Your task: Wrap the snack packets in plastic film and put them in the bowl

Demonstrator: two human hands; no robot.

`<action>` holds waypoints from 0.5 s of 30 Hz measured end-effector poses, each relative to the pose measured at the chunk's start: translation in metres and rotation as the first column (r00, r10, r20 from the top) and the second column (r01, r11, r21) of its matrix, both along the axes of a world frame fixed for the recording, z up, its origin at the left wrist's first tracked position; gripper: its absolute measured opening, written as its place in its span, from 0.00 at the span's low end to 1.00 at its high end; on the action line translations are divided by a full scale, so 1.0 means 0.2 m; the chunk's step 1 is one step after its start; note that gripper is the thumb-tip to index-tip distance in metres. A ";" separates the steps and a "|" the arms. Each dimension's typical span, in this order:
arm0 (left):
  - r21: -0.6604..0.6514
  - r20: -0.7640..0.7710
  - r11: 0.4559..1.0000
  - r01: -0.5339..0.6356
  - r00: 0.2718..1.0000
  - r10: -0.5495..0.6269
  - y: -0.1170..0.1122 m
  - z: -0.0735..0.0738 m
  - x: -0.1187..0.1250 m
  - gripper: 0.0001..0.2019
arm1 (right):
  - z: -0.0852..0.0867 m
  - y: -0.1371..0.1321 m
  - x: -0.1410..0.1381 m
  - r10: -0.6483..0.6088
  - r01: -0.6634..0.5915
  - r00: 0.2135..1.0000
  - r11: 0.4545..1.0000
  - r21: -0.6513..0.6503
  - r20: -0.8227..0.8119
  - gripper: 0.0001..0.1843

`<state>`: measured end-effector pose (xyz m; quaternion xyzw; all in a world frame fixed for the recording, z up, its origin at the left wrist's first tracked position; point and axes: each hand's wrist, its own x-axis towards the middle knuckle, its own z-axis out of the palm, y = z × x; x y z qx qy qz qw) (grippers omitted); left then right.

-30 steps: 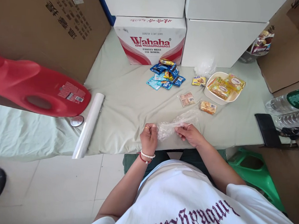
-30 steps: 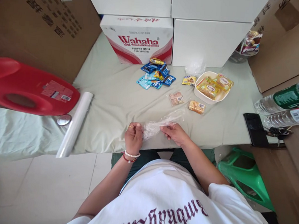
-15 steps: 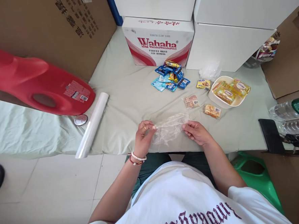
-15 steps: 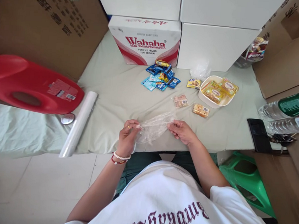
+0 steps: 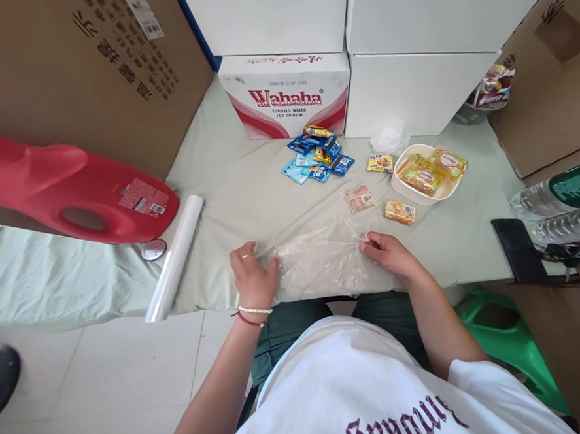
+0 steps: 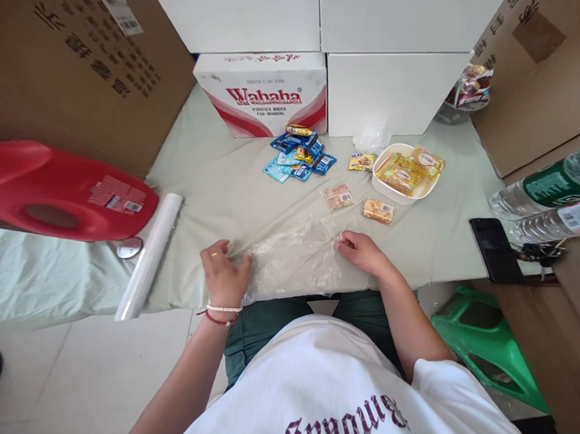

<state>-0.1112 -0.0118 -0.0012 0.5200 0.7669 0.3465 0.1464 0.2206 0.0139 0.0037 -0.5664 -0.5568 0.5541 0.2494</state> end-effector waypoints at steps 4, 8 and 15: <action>-0.044 -0.357 0.903 0.428 0.837 -0.414 0.03 0.03 0.06 0.25 | 0.00 0.01 0.00 0.069 -0.076 0.992 0.995 0.060 0.110 0.17; -0.143 -0.060 0.865 0.482 0.868 -0.493 0.16 0.00 0.08 0.12 | 0.00 0.01 0.00 0.075 -0.081 0.993 0.995 0.061 0.091 0.16; -0.057 0.002 0.988 0.141 0.990 -0.141 0.32 -0.08 0.01 0.17 | -0.05 -0.02 0.05 0.001 -0.001 1.000 1.000 0.022 -0.002 0.16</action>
